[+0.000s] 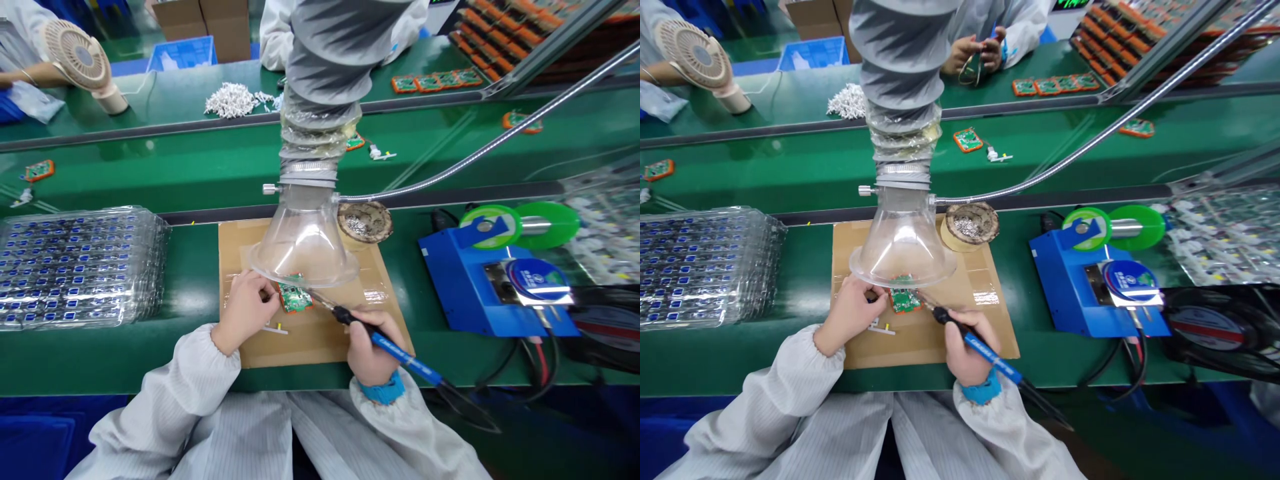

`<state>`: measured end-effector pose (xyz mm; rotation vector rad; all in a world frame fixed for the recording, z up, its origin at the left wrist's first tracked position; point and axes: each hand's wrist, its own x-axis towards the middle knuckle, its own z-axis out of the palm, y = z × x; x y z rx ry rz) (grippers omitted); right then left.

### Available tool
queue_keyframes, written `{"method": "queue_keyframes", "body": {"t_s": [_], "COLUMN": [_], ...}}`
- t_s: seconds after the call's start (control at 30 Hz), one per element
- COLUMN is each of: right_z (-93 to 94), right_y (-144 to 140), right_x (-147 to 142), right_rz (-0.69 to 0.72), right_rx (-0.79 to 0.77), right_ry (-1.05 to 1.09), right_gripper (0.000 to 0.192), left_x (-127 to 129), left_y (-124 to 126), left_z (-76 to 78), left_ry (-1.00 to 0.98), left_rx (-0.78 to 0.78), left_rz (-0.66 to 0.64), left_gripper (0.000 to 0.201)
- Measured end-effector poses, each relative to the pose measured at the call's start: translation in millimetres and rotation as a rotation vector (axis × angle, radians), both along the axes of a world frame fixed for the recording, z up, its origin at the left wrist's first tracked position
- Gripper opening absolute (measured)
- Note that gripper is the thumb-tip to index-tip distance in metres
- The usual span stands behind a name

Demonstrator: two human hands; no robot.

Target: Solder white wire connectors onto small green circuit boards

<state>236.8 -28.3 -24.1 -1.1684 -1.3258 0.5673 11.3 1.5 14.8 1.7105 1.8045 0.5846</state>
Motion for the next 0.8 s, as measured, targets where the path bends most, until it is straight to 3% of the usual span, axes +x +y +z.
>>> {"method": "queue_keyframes", "body": {"t_s": [0.1, 0.2, 0.4, 0.57, 0.67, 0.8], "right_z": [4.8, 11.3, 12.6, 11.7, 11.9, 9.3], "right_y": [16, 38, 68, 62, 49, 36], "right_x": [14, 29, 37, 31, 33, 37], "right_rz": [-0.214, -0.314, -0.207, -0.228, -0.208, -0.208], "right_rx": [0.057, 0.091, -0.029, -0.080, -0.085, -0.097], "right_ry": [0.075, 0.101, -0.048, 0.001, 0.080, 0.107], "right_gripper": [0.016, 0.021, 0.029, 0.032, 0.030, 0.027], "left_x": [1, -1, -11, -17, -32, -66], "left_y": [0, 0, -4, -8, -8, -7], "left_z": [0.7, -0.6, -6.4, -1.9, 7.4, 17.5], "left_ry": [0.004, 0.007, -0.083, -0.064, -0.332, -0.820], "left_rx": [0.003, 0.010, 0.011, 0.007, -0.147, -0.426], "left_rz": [0.006, 0.008, -0.120, -0.132, -0.090, 0.065], "left_gripper": [0.023, 0.023, 0.010, 0.016, 0.016, 0.035]}}
